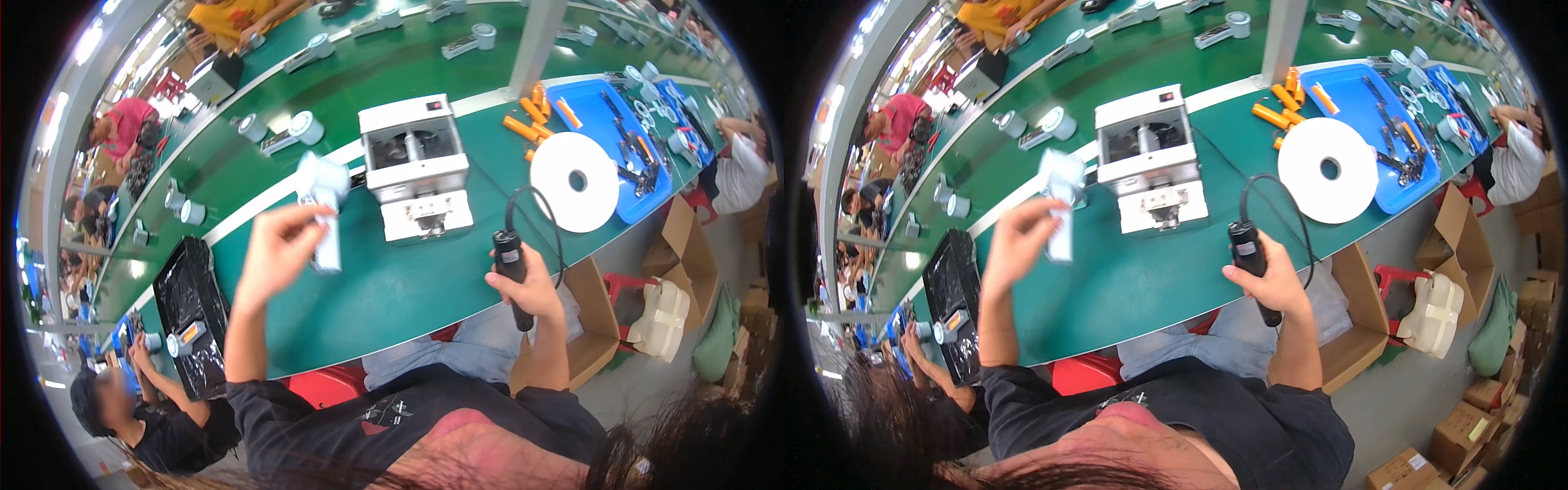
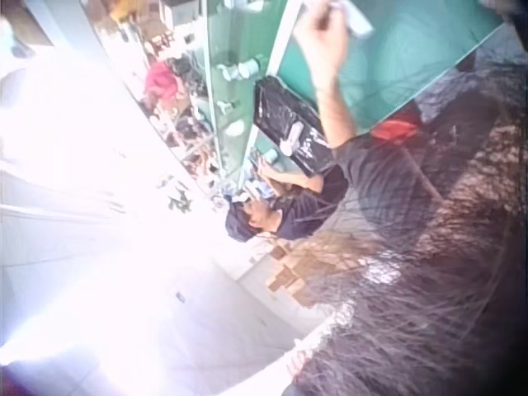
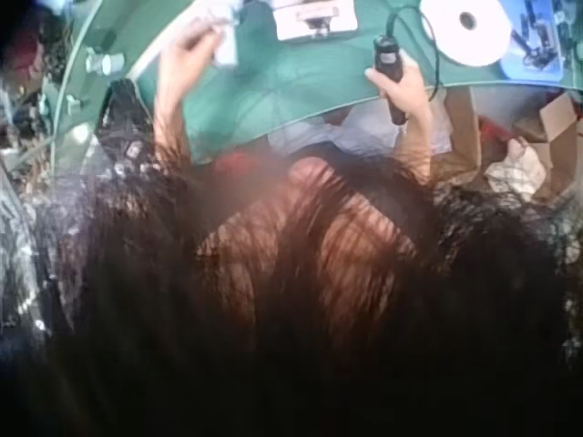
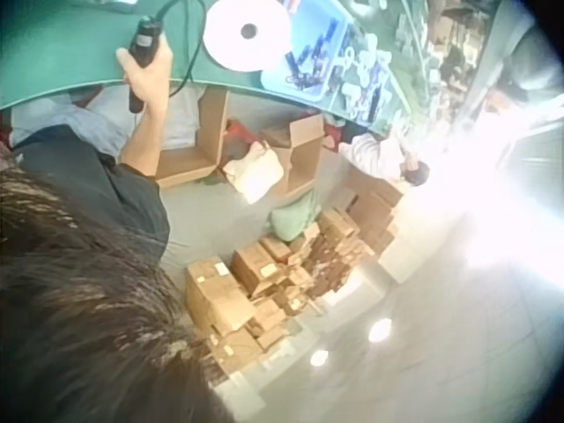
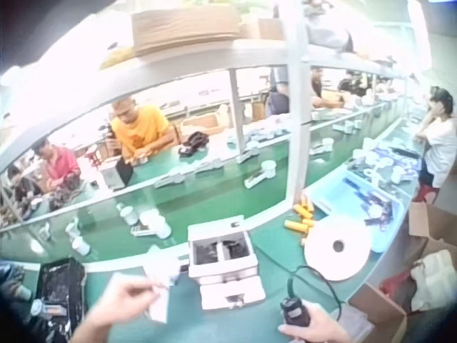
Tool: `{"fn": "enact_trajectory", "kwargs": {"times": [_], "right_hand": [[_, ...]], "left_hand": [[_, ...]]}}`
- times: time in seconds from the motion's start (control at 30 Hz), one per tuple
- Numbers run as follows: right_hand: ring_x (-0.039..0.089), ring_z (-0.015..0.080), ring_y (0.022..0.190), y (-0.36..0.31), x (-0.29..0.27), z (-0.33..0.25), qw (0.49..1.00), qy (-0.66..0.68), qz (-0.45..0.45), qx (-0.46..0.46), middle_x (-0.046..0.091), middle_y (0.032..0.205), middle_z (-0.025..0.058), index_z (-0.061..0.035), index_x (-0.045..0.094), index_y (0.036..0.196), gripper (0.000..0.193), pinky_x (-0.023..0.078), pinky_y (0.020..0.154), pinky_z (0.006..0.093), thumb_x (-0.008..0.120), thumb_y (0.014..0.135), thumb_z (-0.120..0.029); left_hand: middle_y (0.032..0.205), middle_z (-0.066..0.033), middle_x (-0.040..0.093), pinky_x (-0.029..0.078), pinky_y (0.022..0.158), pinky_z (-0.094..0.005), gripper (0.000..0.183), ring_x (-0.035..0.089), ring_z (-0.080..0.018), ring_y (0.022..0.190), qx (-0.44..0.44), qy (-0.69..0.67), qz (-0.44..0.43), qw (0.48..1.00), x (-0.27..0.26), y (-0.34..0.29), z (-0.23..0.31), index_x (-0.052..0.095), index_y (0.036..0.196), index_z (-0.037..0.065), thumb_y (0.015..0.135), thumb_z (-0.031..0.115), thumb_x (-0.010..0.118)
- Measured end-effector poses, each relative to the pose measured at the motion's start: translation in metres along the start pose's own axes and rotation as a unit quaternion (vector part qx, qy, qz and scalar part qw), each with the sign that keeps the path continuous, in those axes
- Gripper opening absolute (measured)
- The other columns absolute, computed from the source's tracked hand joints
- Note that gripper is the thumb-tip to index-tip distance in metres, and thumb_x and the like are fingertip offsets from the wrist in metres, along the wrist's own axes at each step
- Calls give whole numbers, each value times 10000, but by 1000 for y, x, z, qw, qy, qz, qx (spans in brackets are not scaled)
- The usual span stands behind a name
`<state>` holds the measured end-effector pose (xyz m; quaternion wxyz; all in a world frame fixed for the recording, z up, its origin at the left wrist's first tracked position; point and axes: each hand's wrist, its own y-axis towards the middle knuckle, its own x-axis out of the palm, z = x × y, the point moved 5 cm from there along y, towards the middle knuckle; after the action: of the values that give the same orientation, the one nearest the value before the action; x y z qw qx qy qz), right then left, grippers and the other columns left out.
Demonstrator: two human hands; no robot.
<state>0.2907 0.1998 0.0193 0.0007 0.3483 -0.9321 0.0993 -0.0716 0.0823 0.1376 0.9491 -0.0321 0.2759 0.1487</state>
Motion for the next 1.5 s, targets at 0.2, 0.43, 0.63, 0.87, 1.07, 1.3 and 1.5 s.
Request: {"fn": "enact_trajectory", "kwargs": {"times": [0.2,0.43,0.63,0.87,1.07,1.3,1.5], "right_hand": [[583,89,537,3,-3,-4,999,36,-2,-16,634,777,30,1,590,1202,367,471,481,267,821,921,-45],[582,91,537,3,-5,-5,999,20,4,-44,622,763,21,-6,591,1187,354,473,477,273,827,926,-45],[586,97,535,0,-6,-5,999,44,-4,-31,623,754,24,-2,585,1196,368,474,473,280,826,924,-57],[578,99,522,2,-6,3,998,35,13,-43,632,759,35,-4,587,1196,353,471,468,278,809,928,-57],[579,106,522,4,-4,10,999,37,22,-32,640,806,55,2,580,1228,365,467,458,272,781,925,-24],[574,90,539,2,-8,14,998,48,20,-42,648,814,44,16,588,1294,419,475,477,270,784,925,-18],[606,108,571,-1,-9,17,990,103,-44,-87,673,914,92,45,562,1380,493,492,495,267,763,944,-68]], "left_hand": [[1056,-176,795,613,870,-437,322,758,-366,955,199,321,65,924,-45,215,-23,843,1096,73,829,-21,691],[1150,-158,801,590,999,-440,380,744,-384,1089,45,393,39,918,-50,346,-150,866,955,115,729,-69,623],[1254,-168,789,582,1066,-425,638,744,-338,1174,119,140,44,982,-80,325,-151,827,1197,104,689,-124,514],[1133,-263,763,598,913,-488,961,751,-425,1008,63,401,-39,913,-72,241,-152,503,1600,153,699,-1,800],[854,-249,747,587,805,-562,1052,733,-484,849,105,402,101,904,-81,171,-100,376,1674,177,735,139,849],[629,-111,703,573,597,-322,1077,714,-194,566,94,124,234,960,-38,17,14,370,1674,124,734,114,894],[626,-61,701,511,545,-237,1045,655,-89,547,10,-33,211,977,75,-51,-28,319,1638,11,780,78,912]]}}
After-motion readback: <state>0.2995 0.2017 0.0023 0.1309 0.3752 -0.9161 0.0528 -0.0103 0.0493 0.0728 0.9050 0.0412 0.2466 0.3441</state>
